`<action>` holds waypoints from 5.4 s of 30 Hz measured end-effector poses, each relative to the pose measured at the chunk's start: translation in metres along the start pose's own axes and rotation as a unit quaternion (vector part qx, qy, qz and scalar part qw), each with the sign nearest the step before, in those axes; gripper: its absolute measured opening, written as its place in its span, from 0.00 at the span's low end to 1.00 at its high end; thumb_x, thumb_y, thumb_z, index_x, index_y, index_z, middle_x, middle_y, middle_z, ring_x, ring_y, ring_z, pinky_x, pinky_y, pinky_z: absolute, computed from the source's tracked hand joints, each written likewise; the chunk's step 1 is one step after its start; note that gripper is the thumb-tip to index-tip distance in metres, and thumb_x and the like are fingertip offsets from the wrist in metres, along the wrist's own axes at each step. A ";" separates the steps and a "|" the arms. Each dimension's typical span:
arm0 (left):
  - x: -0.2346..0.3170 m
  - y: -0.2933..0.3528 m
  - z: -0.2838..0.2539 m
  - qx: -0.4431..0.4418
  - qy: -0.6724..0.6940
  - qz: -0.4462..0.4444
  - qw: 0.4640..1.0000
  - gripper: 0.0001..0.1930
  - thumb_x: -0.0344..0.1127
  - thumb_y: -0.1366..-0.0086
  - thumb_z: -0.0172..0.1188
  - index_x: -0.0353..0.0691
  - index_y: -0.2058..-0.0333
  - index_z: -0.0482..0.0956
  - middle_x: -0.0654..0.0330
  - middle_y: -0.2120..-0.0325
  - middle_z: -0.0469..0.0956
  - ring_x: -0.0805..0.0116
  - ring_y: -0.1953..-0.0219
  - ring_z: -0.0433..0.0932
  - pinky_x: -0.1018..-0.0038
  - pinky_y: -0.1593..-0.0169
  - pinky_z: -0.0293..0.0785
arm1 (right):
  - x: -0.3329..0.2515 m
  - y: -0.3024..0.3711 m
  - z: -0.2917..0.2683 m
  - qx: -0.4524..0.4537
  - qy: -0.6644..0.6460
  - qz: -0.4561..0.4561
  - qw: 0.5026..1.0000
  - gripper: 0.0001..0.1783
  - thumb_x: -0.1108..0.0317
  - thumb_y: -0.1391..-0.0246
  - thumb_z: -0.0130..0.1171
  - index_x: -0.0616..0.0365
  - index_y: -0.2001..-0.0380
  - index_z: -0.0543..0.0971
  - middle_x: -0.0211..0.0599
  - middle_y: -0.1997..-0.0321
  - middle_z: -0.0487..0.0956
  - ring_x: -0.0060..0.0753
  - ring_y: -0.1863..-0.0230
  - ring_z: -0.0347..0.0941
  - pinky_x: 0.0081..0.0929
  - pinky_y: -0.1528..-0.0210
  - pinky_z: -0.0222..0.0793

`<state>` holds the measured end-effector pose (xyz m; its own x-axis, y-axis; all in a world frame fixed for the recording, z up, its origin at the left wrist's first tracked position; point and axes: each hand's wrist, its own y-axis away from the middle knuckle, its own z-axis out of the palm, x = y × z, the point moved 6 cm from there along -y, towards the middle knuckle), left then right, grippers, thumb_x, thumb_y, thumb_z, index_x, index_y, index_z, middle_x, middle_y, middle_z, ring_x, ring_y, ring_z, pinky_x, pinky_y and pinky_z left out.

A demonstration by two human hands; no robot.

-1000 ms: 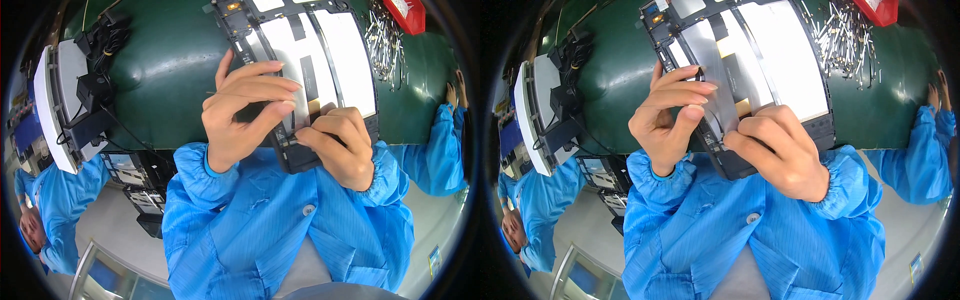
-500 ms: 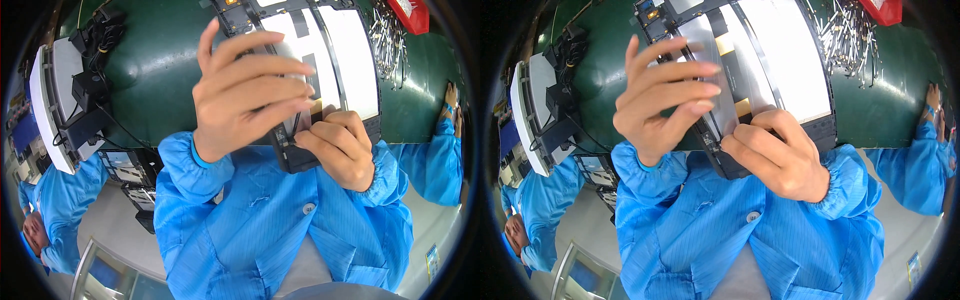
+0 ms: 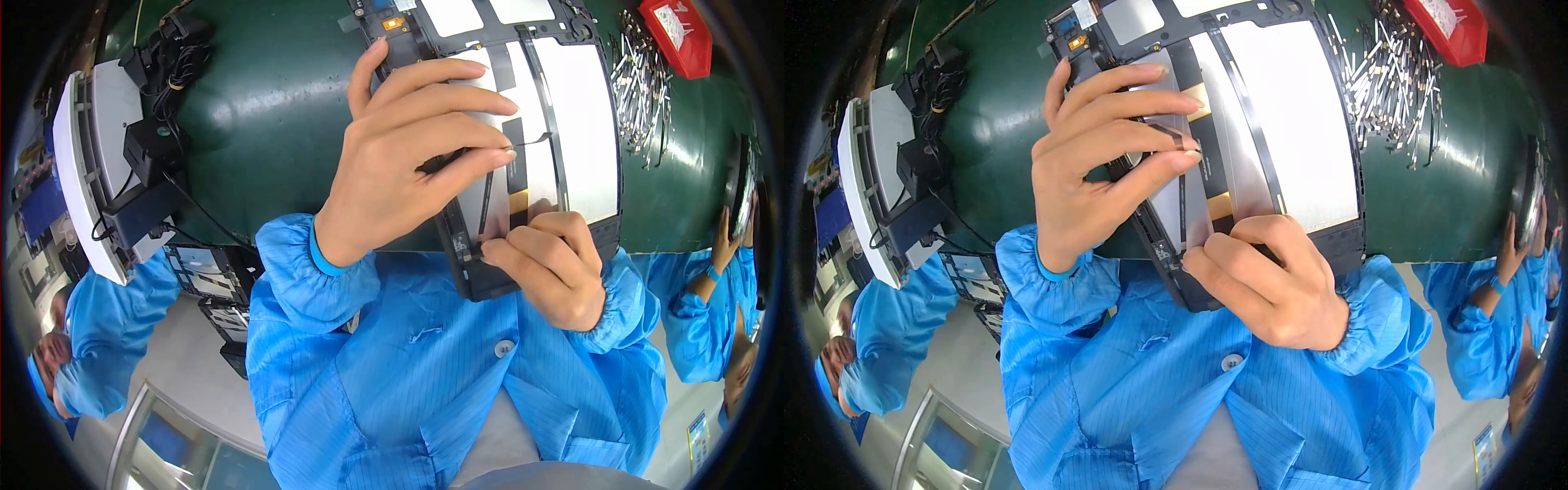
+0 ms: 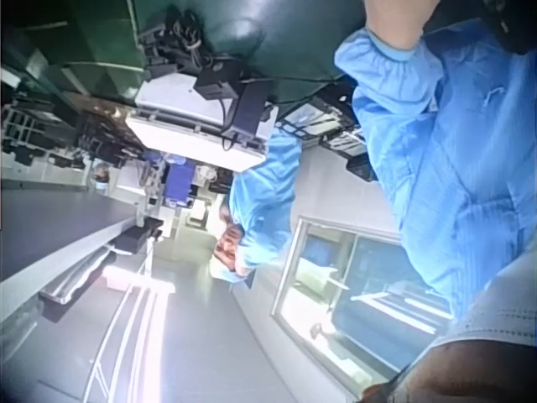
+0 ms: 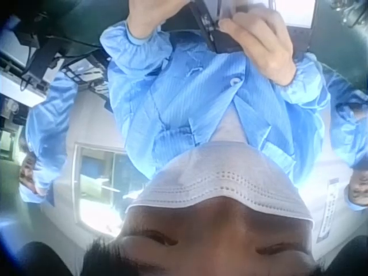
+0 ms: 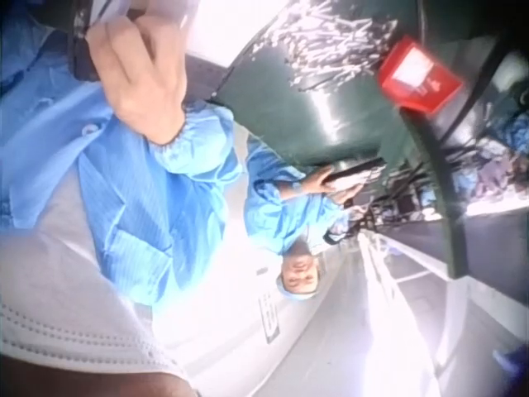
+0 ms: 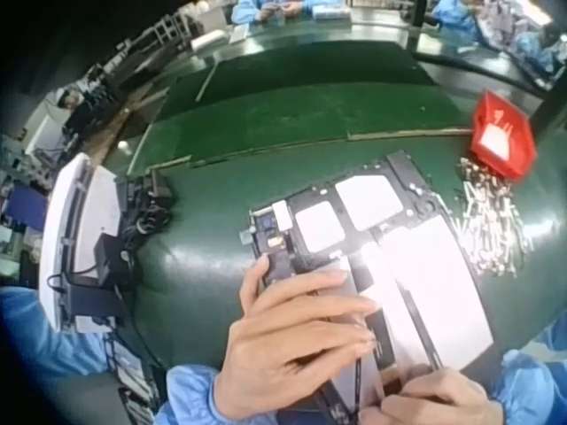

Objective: Assembling internal electronic components and ribbon cables into a tablet chassis on a production line.

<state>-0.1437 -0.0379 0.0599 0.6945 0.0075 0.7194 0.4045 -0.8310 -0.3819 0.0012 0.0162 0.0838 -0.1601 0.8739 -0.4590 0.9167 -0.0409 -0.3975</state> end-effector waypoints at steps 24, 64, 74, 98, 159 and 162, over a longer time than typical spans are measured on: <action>-0.009 0.004 0.000 0.099 0.122 -0.046 0.987 0.29 0.39 0.49 0.69 0.43 0.47 0.71 0.49 0.46 0.67 0.55 0.42 0.65 0.55 0.36 0.44 | 0.002 -0.006 -0.001 -0.033 -0.013 0.022 0.999 0.09 0.72 0.69 0.61 0.60 0.76 0.80 0.33 0.57 0.79 0.29 0.68 0.66 0.23 0.67 0.69; 0.047 0.124 0.015 0.146 0.266 -0.318 0.898 0.39 0.43 0.49 0.68 0.20 0.46 0.62 0.44 0.36 0.44 0.51 0.35 0.49 0.62 0.36 0.46 | 0.072 0.032 -0.063 -0.066 -0.279 0.360 0.888 0.43 0.64 0.61 0.72 0.65 0.42 0.65 0.27 0.87 0.50 0.16 0.84 0.46 0.20 0.83 0.46; -0.061 -0.045 -0.060 0.223 0.540 -0.304 0.752 0.13 0.44 0.37 0.55 0.42 0.60 0.75 0.61 0.63 0.77 0.71 0.69 0.72 0.75 0.68 0.66 | 0.096 0.017 -0.101 0.149 -0.299 0.277 0.901 0.17 0.64 0.50 0.63 0.57 0.57 0.76 0.38 0.88 0.69 0.38 0.90 0.63 0.28 0.85 0.56; -0.130 -0.196 -0.013 -0.016 0.306 -0.245 0.920 0.24 0.40 0.30 0.45 0.32 0.41 0.61 0.48 0.39 0.56 0.53 0.41 0.64 0.66 0.37 0.58 | 0.189 0.078 -0.079 0.066 0.078 0.418 0.903 0.12 0.77 0.57 0.56 0.58 0.66 0.69 0.45 0.75 0.78 0.53 0.71 0.74 0.44 0.72 0.68; 0.022 0.137 0.035 0.085 0.411 -0.315 0.851 0.16 0.39 0.33 0.47 0.32 0.57 0.73 0.49 0.52 0.68 0.61 0.45 0.62 0.67 0.42 0.55 | 0.006 0.002 0.000 0.004 -0.208 0.117 0.971 0.08 0.82 0.63 0.60 0.67 0.75 0.73 0.43 0.72 0.75 0.42 0.75 0.69 0.33 0.74 0.66; 0.016 0.125 0.037 0.099 0.315 -0.304 0.894 0.08 0.31 0.35 0.48 0.31 0.67 0.73 0.54 0.57 0.69 0.71 0.57 0.69 0.76 0.51 0.64 | 0.013 0.002 0.016 -0.072 -0.146 0.197 0.967 0.06 0.79 0.59 0.60 0.65 0.74 0.73 0.42 0.71 0.73 0.45 0.72 0.70 0.35 0.71 0.67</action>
<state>-0.0602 -0.1214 0.0026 -0.1366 0.0572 0.9890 0.7338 -0.6648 0.1398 -0.0049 0.0199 0.0646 0.1344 0.6291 -0.7656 0.9656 -0.2566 -0.0413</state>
